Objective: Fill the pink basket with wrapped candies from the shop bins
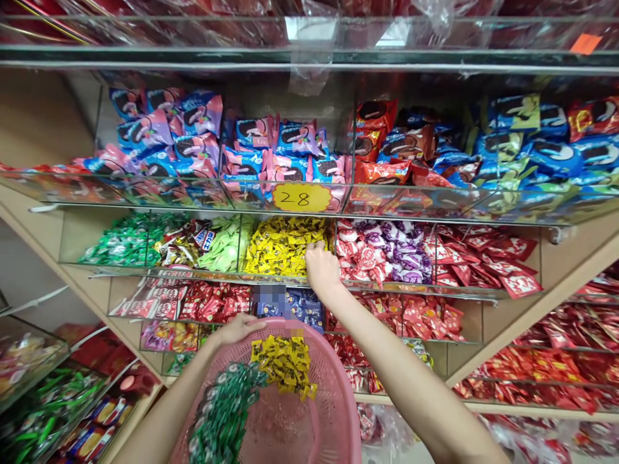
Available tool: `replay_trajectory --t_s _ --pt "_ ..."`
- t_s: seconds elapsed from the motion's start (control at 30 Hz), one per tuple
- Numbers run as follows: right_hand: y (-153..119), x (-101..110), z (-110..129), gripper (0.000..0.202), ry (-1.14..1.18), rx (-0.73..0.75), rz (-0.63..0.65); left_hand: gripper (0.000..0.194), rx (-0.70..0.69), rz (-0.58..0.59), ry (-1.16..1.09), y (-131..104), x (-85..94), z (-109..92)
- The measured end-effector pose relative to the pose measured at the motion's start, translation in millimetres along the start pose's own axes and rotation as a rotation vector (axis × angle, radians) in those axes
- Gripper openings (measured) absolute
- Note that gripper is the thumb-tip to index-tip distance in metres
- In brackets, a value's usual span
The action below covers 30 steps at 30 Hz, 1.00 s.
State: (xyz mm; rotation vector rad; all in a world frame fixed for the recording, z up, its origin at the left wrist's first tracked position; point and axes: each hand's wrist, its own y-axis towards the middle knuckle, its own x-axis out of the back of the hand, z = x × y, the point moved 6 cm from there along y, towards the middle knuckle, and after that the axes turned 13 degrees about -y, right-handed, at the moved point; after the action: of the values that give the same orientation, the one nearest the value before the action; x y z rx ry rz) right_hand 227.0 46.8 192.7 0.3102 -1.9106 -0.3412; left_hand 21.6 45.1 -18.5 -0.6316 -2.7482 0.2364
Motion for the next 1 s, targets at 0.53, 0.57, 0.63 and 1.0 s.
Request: replay_trajectory --t_s 0.53,0.57,0.63,1.0 --pt "-2 -4 2 0.024 -0.005 0.054 0.014 0.052 -0.055 0.002 0.068 0 0.9 -5" --pt "-2 -4 1 0.024 -0.004 0.05 0.003 0.052 -0.061 -0.002 0.072 0 1.2 -5" --pt "-2 -3 0 0.023 -0.002 0.04 -0.024 0.052 -0.07 -0.006 0.075 0 1.5 -5" --pt "-8 14 -21 0.021 0.296 0.033 -0.185 0.054 -0.066 0.01 0.021 0 0.1 -7"
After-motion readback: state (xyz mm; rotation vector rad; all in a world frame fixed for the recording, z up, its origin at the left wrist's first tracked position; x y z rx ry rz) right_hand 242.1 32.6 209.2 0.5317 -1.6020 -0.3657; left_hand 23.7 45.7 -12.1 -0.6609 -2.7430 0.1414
